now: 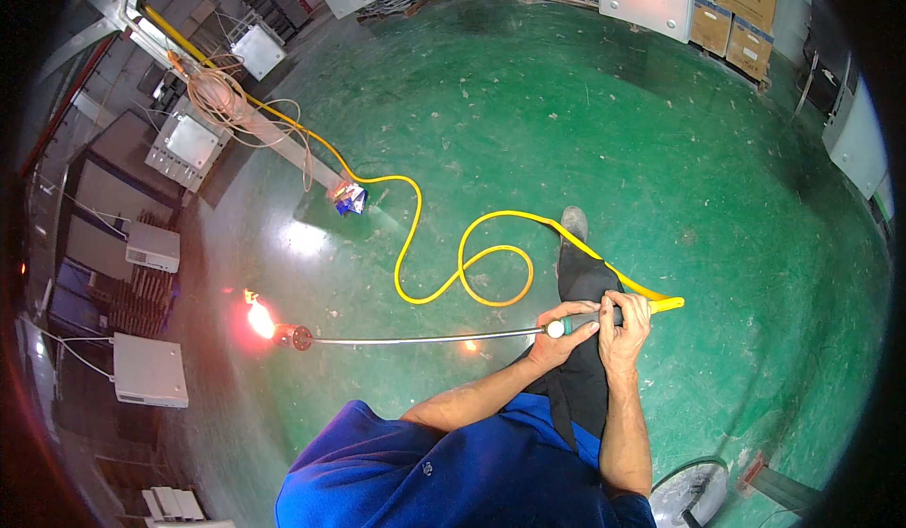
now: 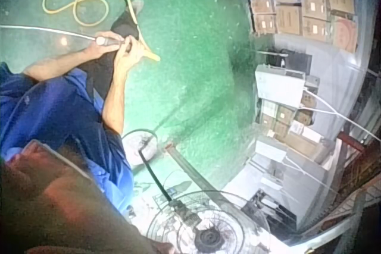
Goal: The recorder uses a long-handled gas torch to apply a flame to the surface of electrical control panel enclosures to test their fire resistance or coating.
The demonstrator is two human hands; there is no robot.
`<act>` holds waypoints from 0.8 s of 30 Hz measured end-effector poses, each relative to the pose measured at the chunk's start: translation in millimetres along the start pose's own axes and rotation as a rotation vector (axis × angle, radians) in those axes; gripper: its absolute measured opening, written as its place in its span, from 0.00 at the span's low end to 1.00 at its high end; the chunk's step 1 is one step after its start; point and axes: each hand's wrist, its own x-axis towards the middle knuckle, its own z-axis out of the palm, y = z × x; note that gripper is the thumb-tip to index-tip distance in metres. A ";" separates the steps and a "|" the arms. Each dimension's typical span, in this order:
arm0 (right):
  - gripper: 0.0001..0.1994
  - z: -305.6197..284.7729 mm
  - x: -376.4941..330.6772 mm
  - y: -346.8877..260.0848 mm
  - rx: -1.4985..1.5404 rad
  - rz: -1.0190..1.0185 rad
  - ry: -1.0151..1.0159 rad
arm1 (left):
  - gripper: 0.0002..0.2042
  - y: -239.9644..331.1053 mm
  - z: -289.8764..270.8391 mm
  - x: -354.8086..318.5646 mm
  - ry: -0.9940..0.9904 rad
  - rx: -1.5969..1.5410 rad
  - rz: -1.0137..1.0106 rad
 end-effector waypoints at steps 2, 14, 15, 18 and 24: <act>0.04 -0.2 0.1 -0.5 -0.004 0.001 0.000 | 0.12 -1.6 0.3 -0.6 0.001 -0.011 0.002; 0.04 1.0 -0.7 2.7 -0.005 -0.007 0.004 | 0.13 -5.7 -1.3 -1.0 -0.007 0.001 -0.011; 0.04 0.9 -0.8 2.8 -0.002 -0.007 0.003 | 0.14 -5.5 -1.3 -0.9 -0.008 -0.001 -0.011; 0.04 0.6 -0.5 2.0 0.008 -0.005 0.003 | 0.14 -3.3 -0.9 -0.6 -0.008 -0.003 -0.012; 0.05 0.6 -0.3 1.3 0.004 -0.008 0.004 | 0.13 -4.5 -1.2 -1.1 -0.007 -0.012 -0.013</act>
